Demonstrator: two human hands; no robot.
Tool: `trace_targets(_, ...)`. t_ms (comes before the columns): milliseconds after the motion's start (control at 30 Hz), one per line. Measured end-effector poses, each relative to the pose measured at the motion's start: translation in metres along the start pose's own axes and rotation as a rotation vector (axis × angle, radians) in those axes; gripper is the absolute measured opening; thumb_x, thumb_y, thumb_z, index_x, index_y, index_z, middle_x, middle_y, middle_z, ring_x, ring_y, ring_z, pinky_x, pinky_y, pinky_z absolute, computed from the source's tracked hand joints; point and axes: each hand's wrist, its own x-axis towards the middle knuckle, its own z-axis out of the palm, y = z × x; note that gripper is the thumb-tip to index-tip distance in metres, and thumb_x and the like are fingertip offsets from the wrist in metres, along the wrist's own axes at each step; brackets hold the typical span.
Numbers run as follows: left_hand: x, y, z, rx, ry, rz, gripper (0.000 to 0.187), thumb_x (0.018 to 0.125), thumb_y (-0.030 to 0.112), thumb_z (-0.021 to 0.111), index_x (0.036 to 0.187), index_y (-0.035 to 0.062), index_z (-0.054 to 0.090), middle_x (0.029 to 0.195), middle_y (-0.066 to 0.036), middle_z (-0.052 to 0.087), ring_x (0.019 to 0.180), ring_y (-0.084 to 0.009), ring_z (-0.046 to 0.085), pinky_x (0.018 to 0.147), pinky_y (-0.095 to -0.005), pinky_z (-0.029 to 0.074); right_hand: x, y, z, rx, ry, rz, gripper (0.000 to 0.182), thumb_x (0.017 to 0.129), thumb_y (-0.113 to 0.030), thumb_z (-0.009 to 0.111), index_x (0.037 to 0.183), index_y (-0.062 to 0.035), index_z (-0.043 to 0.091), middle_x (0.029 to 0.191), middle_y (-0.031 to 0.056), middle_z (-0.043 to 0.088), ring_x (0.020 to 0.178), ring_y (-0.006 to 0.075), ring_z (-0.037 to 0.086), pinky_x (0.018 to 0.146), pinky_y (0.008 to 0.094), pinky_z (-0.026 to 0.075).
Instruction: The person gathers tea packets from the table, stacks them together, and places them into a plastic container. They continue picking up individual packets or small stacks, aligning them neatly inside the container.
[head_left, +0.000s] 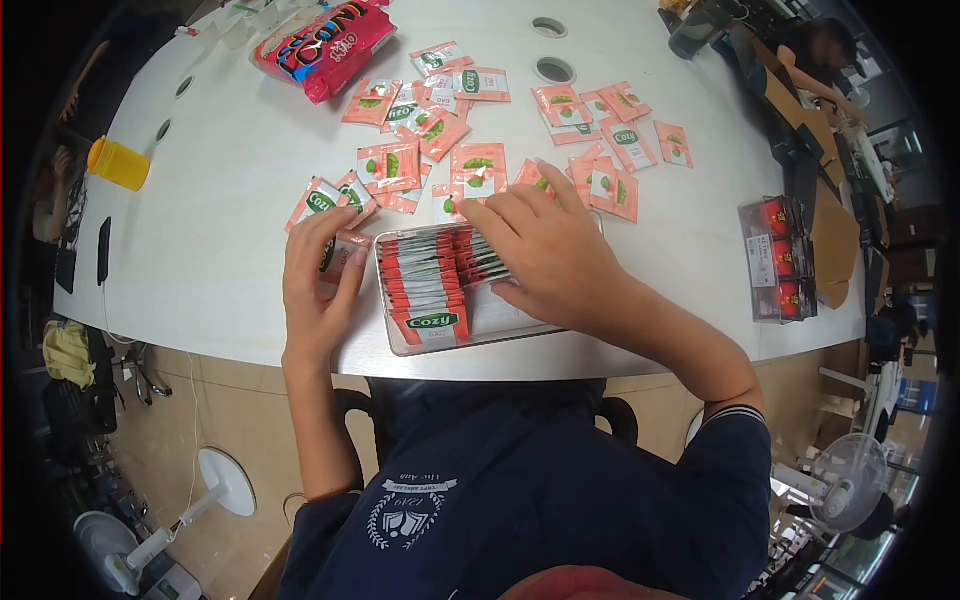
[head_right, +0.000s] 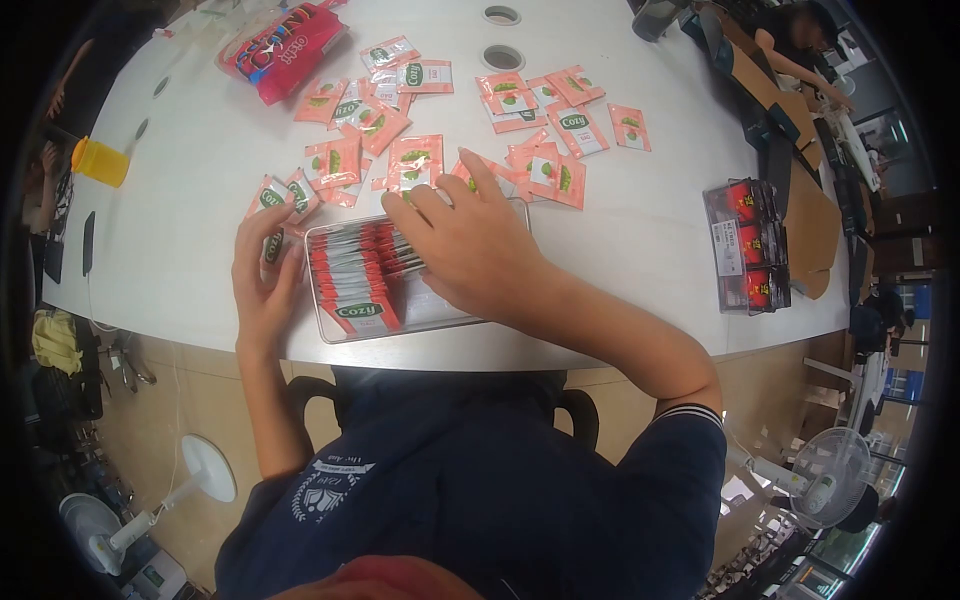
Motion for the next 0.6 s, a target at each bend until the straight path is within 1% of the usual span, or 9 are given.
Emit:
trace_targets(33, 0.001, 0.000, 0.000, 0.019, 0.004, 0.016, 0.040, 0.093, 0.002, 0.074, 0.132, 0.0044, 0.068, 0.132, -0.013, 0.066, 0.123, -0.0273, 0.063, 0.100, -0.0359, 0.053, 0.001, 0.000, -0.001, 0.008, -0.003, 0.000, 0.078, 0.071, -0.019, 0.088, 0.140, -0.0030, 0.058, 0.117, 0.0105, 0.066, 0.117, 0.0304, 0.061, 0.119, 0.0593, 0.033)
trace_targets(133, 0.000, 0.004, 0.000, 0.005, -0.004, -0.025, 0.040, 0.093, 0.002, 0.073, 0.133, 0.0057, 0.068, 0.132, -0.012, 0.066, 0.122, -0.0254, 0.063, 0.090, -0.0322, 0.057, 0.002, -0.001, -0.003, 0.028, -0.010, 0.002, 0.082, 0.071, -0.020, 0.088, 0.143, -0.0025, 0.056, 0.126, 0.0133, 0.063, 0.125, 0.0337, 0.057, 0.120, 0.0604, 0.031)
trace_targets(233, 0.001, 0.005, -0.001, 0.018, 0.001, -0.004, 0.041, 0.093, 0.002, 0.073, 0.133, 0.0070, 0.068, 0.132, -0.012, 0.066, 0.121, -0.0233, 0.064, 0.077, -0.0282, 0.059, 0.002, -0.002, -0.005, 0.035, -0.019, 0.003, 0.086, 0.071, -0.021, 0.089, 0.147, -0.0019, 0.053, 0.131, 0.0154, 0.061, 0.131, 0.0363, 0.054, 0.121, 0.0617, 0.030)
trace_targets(333, 0.001, -0.004, 0.001, 0.041, 0.013, 0.059, 0.041, 0.093, 0.002, 0.073, 0.134, 0.0073, 0.068, 0.131, -0.011, 0.066, 0.121, -0.0231, 0.063, 0.076, -0.0277, 0.059, 0.001, -0.001, -0.002, 0.038, -0.038, 0.014, 0.089, 0.071, -0.022, 0.089, 0.149, -0.0033, 0.050, 0.135, 0.0156, 0.059, 0.135, 0.0370, 0.051, 0.123, 0.0621, 0.027)
trace_targets(400, 0.001, 0.001, 0.000, 0.012, -0.004, -0.006, 0.042, 0.093, 0.001, 0.072, 0.134, 0.0061, 0.067, 0.132, -0.012, 0.066, 0.122, -0.0248, 0.063, 0.086, -0.0313, 0.058, 0.001, -0.002, 0.002, 0.030, -0.060, 0.028, 0.090, 0.071, -0.023, 0.091, 0.149, -0.0063, 0.049, 0.140, 0.0148, 0.058, 0.139, 0.0368, 0.048, 0.124, 0.0616, 0.025)
trace_targets(433, 0.001, 0.003, 0.000, -0.004, -0.012, -0.038, 0.042, 0.092, 0.000, 0.072, 0.133, 0.0056, 0.067, 0.132, -0.012, 0.066, 0.123, -0.0256, 0.063, 0.091, -0.0331, 0.057, 0.001, -0.002, 0.001, 0.054, -0.059, 0.028, 0.091, 0.071, -0.024, 0.091, 0.150, -0.0059, 0.048, 0.140, 0.0152, 0.058, 0.139, 0.0370, 0.049, 0.124, 0.0621, 0.024)
trace_targets(500, 0.000, -0.002, -0.002, 0.026, -0.021, -0.003, 0.042, 0.091, 0.000, 0.071, 0.133, 0.0044, 0.067, 0.132, -0.013, 0.067, 0.124, -0.0274, 0.062, 0.100, -0.0369, 0.052, 0.000, -0.001, -0.003, 0.100, -0.060, 0.027, 0.092, 0.071, -0.024, 0.091, 0.150, -0.0052, 0.047, 0.141, 0.0161, 0.057, 0.139, 0.0374, 0.049, 0.125, 0.0631, 0.023)
trace_targets(533, 0.000, -0.004, -0.002, 0.039, -0.025, 0.014, 0.043, 0.090, -0.001, 0.071, 0.132, 0.0039, 0.067, 0.132, -0.013, 0.067, 0.124, -0.0282, 0.062, 0.105, -0.0388, 0.049, -0.001, 0.001, -0.008, 0.129, -0.027, 0.023, 0.091, 0.072, -0.025, 0.091, 0.149, -0.0049, 0.048, 0.140, 0.0163, 0.057, 0.138, 0.0380, 0.050, 0.123, 0.0619, 0.026)
trace_targets(600, -0.001, 0.002, -0.007, 0.018, 0.018, -0.016, 0.042, 0.089, -0.002, 0.071, 0.131, 0.0023, 0.067, 0.131, -0.014, 0.067, 0.125, -0.0301, 0.061, 0.108, -0.0408, 0.046, -0.009, 0.010, -0.025, 0.190, 0.035, 0.013, 0.088, 0.072, -0.025, 0.092, 0.147, -0.0042, 0.051, 0.139, 0.0167, 0.058, 0.136, 0.0393, 0.052, 0.121, 0.0593, 0.031)
